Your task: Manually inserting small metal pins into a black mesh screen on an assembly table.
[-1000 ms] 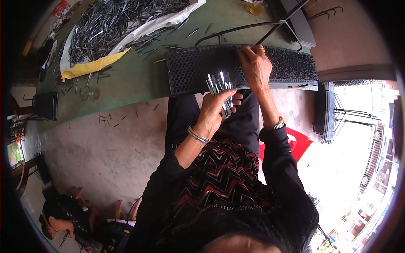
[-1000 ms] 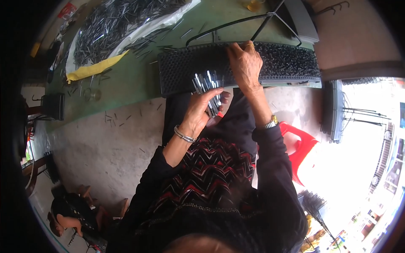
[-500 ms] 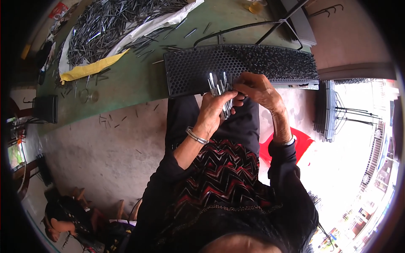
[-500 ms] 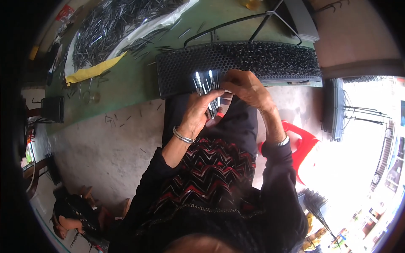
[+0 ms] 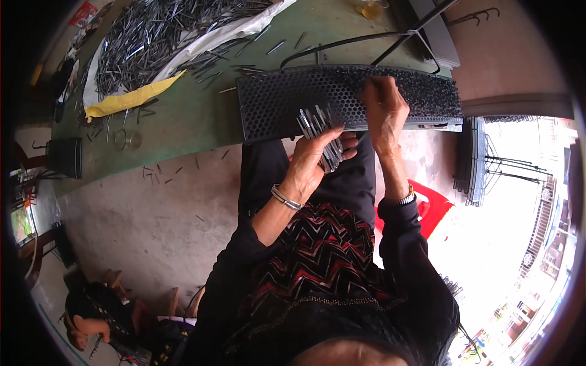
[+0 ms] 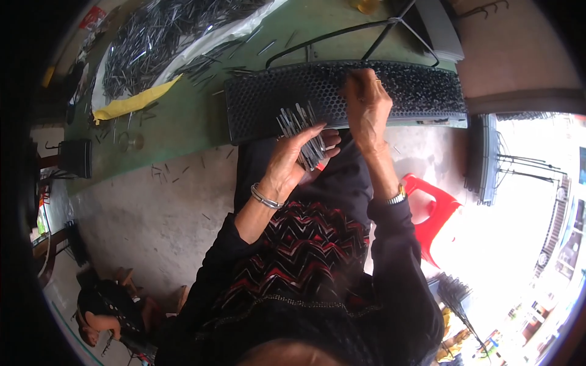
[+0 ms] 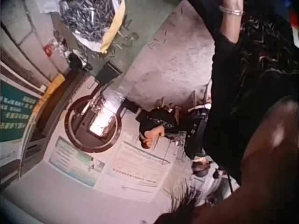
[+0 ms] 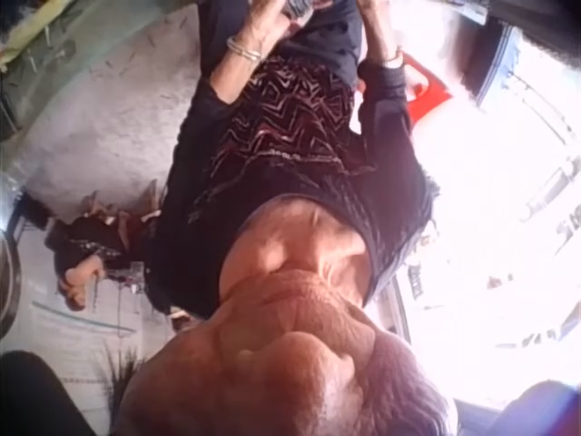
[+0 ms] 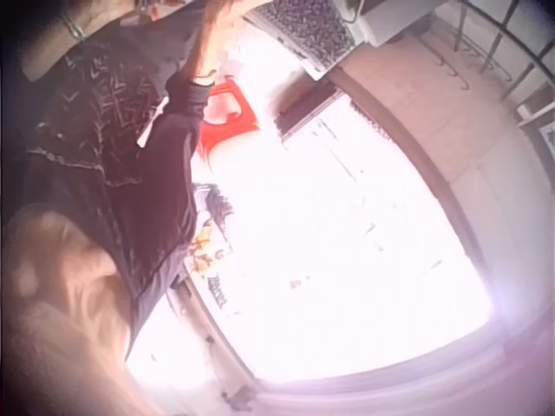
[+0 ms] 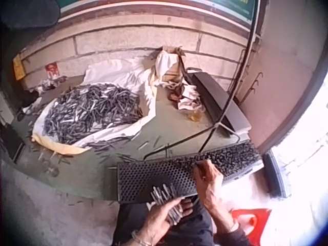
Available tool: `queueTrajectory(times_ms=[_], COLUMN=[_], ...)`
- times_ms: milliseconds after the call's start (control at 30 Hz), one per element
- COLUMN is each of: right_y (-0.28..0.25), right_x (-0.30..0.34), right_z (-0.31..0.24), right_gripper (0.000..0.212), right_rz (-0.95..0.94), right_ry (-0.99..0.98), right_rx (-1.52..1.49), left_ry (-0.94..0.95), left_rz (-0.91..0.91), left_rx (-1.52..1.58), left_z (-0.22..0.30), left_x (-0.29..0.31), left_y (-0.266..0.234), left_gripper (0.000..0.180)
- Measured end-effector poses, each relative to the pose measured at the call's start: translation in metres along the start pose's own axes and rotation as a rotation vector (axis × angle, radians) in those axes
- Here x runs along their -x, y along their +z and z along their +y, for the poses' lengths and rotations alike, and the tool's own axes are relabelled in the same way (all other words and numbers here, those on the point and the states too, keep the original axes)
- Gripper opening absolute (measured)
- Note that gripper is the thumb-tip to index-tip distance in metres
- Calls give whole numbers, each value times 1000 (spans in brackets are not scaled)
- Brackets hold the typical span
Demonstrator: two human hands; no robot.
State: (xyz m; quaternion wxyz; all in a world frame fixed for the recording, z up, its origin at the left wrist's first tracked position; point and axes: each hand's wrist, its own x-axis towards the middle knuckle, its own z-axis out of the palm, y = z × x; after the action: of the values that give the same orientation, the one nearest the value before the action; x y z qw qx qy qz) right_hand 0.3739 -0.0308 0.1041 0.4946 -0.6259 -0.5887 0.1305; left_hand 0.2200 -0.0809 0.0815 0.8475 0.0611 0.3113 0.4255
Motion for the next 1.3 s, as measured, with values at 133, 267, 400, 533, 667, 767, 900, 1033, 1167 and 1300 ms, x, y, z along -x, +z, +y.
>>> queueTrajectory(times_ms=[133,267,400,533,667,767,900,1033,1167,1300], right_y=[11,15,19,21,21,19,4,-20,-31,-33], right_x=[-1,0,-2,1,2,2,4,5,7,14], right_z=[14,14,6,8,17,10,-3,-19,-17,-21], right_gripper=[6,5,10,13,20,24,23,27,21,18], right_rz=[-39,-54,-73,-67,-25,-64,-189,-736,-765,-726], right_ry=[-53,-88,-188,-170,-178,-177,-158,348,393,434], right_rx=[139,190,402,561,606,663,407,-162,-267,-366], left_ry=[-25,-31,-22,22,36,3,-36,-39,-61,-69], left_rz=[-6,24,80,81,56,44,12,-54,-51,-54], left_rx=[9,-29,-147,-193,-162,-138,-165,-253,-358,-404], left_z=[1,5,5,6,7,7,10,10,10,12], left_x=[1,4,3,7,8,9,12,13,16,15], left_y=[-1,0,-1,0,-3,-1,0,-2,4,7], left_gripper=[27,24,21,19,17,16,18,21,26,27])
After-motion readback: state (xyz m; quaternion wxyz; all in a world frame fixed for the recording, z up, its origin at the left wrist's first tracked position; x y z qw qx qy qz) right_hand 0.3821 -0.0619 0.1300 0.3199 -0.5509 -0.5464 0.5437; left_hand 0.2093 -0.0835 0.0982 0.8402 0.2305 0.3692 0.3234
